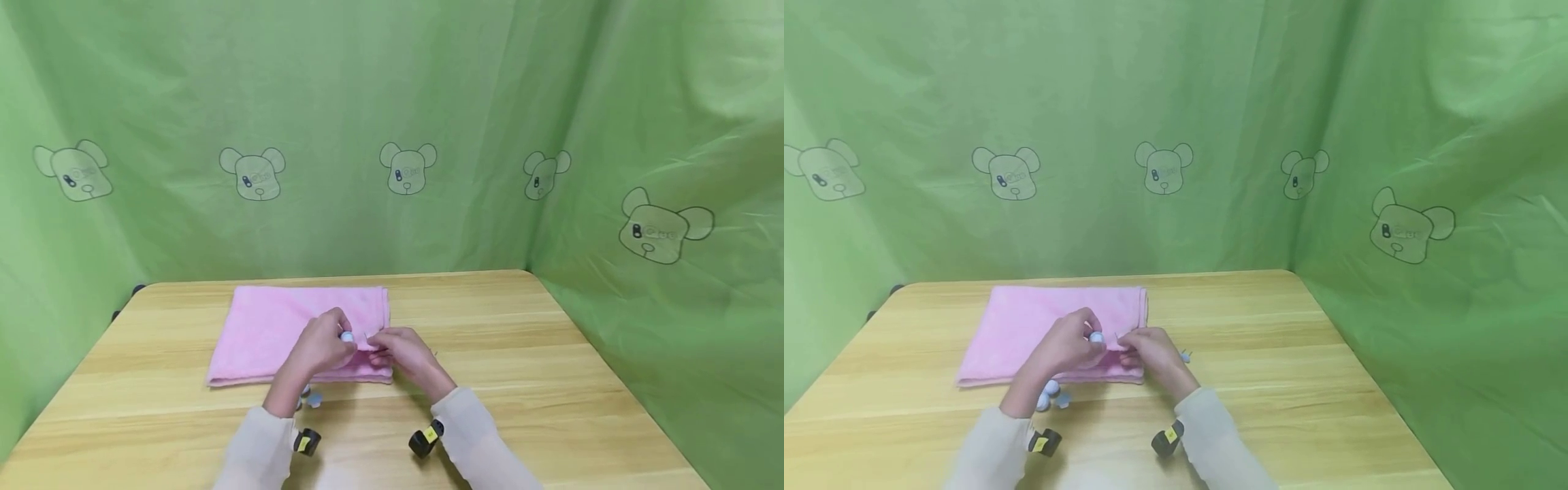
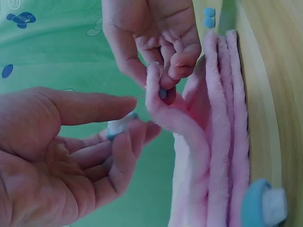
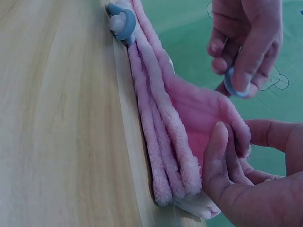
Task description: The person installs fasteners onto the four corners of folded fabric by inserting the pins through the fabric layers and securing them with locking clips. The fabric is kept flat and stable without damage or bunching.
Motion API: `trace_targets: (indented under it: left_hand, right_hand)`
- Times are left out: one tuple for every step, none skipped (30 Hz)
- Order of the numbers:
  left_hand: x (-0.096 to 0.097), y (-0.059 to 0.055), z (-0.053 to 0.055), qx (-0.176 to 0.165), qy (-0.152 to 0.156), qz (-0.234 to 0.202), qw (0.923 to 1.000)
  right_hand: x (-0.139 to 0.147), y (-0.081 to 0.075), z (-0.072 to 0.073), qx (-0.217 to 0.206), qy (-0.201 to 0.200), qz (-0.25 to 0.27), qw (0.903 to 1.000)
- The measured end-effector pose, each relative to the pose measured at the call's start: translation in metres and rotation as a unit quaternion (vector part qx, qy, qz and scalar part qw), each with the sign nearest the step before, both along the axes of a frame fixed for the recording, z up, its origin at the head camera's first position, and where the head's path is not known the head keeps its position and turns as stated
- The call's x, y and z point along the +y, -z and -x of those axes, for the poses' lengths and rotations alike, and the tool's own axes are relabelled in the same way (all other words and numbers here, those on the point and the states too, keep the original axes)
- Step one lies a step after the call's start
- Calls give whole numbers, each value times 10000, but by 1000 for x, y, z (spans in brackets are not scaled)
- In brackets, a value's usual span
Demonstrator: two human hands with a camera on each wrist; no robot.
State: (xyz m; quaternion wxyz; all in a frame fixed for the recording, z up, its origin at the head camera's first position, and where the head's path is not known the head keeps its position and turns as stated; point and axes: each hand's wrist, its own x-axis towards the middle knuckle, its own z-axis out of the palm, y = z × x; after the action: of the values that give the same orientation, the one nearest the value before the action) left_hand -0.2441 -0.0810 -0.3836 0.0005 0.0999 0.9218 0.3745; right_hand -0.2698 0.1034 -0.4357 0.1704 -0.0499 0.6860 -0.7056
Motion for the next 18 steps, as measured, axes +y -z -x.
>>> trace_targets:
  left_hand:
    - [1,1,2,32,-31,-75,10000]
    - [1,2,3,84,-59,-140,9998]
    - [2,3,5,138,-79,-202,9997]
    - [2,4,6,184,-92,-267,9994]
    - [2,4,6,223,-115,-330,9991]
    - [3,5,7,251,-133,-398,9988]
    - [3,6,8,252,-166,-474,9984]
    - [3,7,8,245,-190,-545,9980]
    - [3,7,9,231,-210,-629,9975]
    - [4,8,9,187,-223,-745,9968]
    - [4,8,10,128,-235,-861,9959]
    - [4,8,10,81,-249,-962,9950]
    - [5,9,11,32,-259,-1057,9941]
    - [5,9,11,-21,-251,-1161,9929]
    - [6,10,11,-82,-249,-1269,9916]
    - [6,10,12,-150,-245,-1365,9902]
    - [6,11,12,-196,-236,-1436,9892]
    - [7,12,12,-238,-230,-1502,9881]
  right_hand:
    - [0,0,0,4,-7,20,10000]
    - [0,0,0,9,-18,39,10000]
    - [0,1,0,9,-25,55,10000]
    - [0,1,0,11,-32,76,10000]
    - [0,1,0,15,-34,93,9999]
    - [0,1,0,25,-38,84,10000]
    - [0,1,0,34,-46,80,10000]
    - [0,1,0,47,-52,69,10000]
    - [0,1,0,51,-52,62,10000]
    - [0,1,0,51,-55,56,10000]
    - [0,0,0,54,-55,42,10000]
    - [0,0,0,56,-64,30,10000]
    - [0,0,0,59,-68,26,10000]
    - [1,1,0,52,-67,24,10000]
    - [1,1,0,41,-64,22,10000]
    - [1,1,0,37,-63,14,10000]
    - [1,1,0,29,-59,12,10000]
    - [0,1,0,21,-59,13,10000]
